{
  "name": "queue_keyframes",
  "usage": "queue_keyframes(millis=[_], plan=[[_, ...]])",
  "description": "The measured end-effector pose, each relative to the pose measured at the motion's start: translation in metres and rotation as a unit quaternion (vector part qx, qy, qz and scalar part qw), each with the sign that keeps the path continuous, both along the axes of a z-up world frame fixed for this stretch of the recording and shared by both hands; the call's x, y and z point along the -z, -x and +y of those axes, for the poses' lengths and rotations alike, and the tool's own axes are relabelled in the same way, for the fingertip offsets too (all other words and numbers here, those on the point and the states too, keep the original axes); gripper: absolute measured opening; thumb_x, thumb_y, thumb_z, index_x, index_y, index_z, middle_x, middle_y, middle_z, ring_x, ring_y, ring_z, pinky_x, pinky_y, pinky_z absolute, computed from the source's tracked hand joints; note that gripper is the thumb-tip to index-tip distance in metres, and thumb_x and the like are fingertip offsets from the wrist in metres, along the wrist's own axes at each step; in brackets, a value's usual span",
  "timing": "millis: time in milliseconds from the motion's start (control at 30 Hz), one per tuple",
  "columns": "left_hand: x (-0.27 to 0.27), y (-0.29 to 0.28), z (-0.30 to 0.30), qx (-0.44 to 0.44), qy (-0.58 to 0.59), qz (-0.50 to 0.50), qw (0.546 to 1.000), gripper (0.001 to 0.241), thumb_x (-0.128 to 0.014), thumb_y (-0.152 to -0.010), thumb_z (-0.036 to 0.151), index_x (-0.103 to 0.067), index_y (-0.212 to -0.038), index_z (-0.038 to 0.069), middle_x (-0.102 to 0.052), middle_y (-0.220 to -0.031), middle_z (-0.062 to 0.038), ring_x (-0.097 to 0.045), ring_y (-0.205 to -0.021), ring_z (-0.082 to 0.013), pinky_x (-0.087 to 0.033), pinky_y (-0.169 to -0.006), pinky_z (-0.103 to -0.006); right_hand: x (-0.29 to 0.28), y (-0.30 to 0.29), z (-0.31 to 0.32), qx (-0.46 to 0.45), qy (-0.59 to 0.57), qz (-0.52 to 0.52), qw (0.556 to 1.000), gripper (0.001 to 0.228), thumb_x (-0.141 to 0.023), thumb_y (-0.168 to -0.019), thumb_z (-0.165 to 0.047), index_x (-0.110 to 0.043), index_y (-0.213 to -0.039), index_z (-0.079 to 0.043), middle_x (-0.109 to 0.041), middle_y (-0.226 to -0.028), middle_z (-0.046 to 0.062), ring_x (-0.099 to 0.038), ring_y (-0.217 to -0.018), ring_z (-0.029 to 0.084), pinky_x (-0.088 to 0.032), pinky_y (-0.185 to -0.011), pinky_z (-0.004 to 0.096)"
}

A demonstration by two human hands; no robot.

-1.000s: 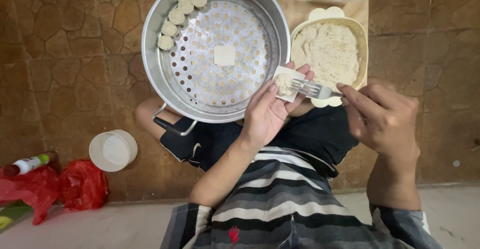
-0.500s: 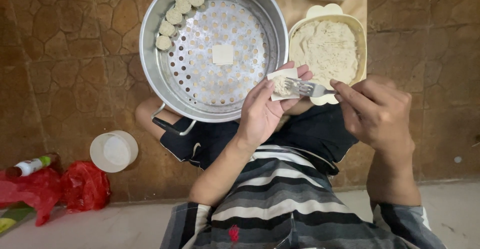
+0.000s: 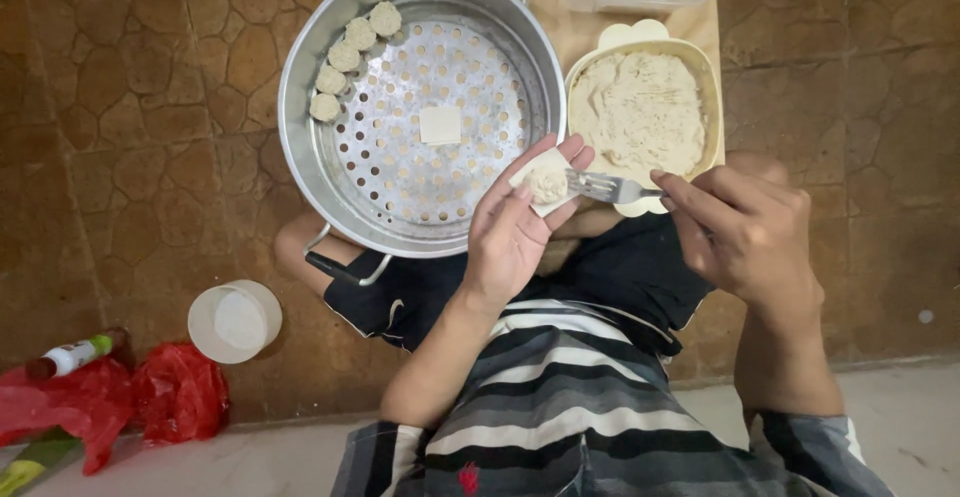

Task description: Assembling dumplings by placing filling onto wrappers using a fork and arranging them in a steamer tray.

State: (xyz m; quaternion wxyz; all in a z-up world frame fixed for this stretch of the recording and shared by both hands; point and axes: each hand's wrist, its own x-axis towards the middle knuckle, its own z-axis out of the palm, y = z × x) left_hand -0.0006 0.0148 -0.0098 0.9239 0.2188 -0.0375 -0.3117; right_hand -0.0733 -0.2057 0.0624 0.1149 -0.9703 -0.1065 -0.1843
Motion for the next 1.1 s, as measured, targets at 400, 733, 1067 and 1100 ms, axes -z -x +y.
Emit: queue_keyframes(millis=[400,733,1067,1100], plan=[[0.012,0.000,0.004,0.050,0.010,-0.068,0.996,0.059,-0.037,-0.103,-0.008,-0.024,-0.161,-0.003,-0.033,-0.164,-0.026,-0.032,-0.157,-0.0357,-0.035,-0.130,-0.0552,0.005,0.002,-0.004,0.002,0.027,-0.011,1.000,0.024,-0.082,-0.086,0.004,-0.086,-0.108,-0.005,-0.062,-0.076,0.002,-0.060,-0.074,0.020,-0.047,-0.077,0.032],[0.015,0.000,0.003,0.048,0.031,-0.093,0.994,0.037,-0.044,-0.109,-0.003,-0.042,-0.145,0.004,-0.032,-0.166,-0.025,-0.036,-0.156,-0.0372,-0.040,-0.129,-0.0474,0.005,0.001,-0.005,-0.005,-0.028,0.009,1.000,0.025,-0.081,-0.088,0.012,-0.086,-0.110,0.003,-0.058,-0.075,0.007,-0.050,-0.062,0.019,-0.040,-0.058,0.032],[0.001,-0.010,0.010,0.121,0.027,-0.028,0.992,0.066,-0.037,-0.097,0.000,-0.020,-0.160,-0.008,-0.028,-0.164,-0.035,-0.036,-0.153,-0.0391,-0.031,-0.132,-0.0475,0.009,-0.004,-0.009,-0.020,-0.006,0.003,1.000,0.026,-0.083,-0.088,0.011,-0.087,-0.112,0.003,-0.060,-0.076,0.007,-0.047,-0.058,0.017,-0.036,-0.052,0.031],[0.004,-0.010,0.009,0.113,0.008,-0.056,0.992,0.052,-0.030,-0.109,0.000,-0.021,-0.160,-0.006,-0.031,-0.163,-0.035,-0.040,-0.150,-0.0392,-0.035,-0.131,-0.0473,0.009,-0.004,-0.009,-0.019,0.002,-0.001,1.000,0.026,-0.083,-0.089,0.010,-0.087,-0.113,0.002,-0.060,-0.077,0.007,-0.047,-0.058,0.017,-0.036,-0.052,0.031]])
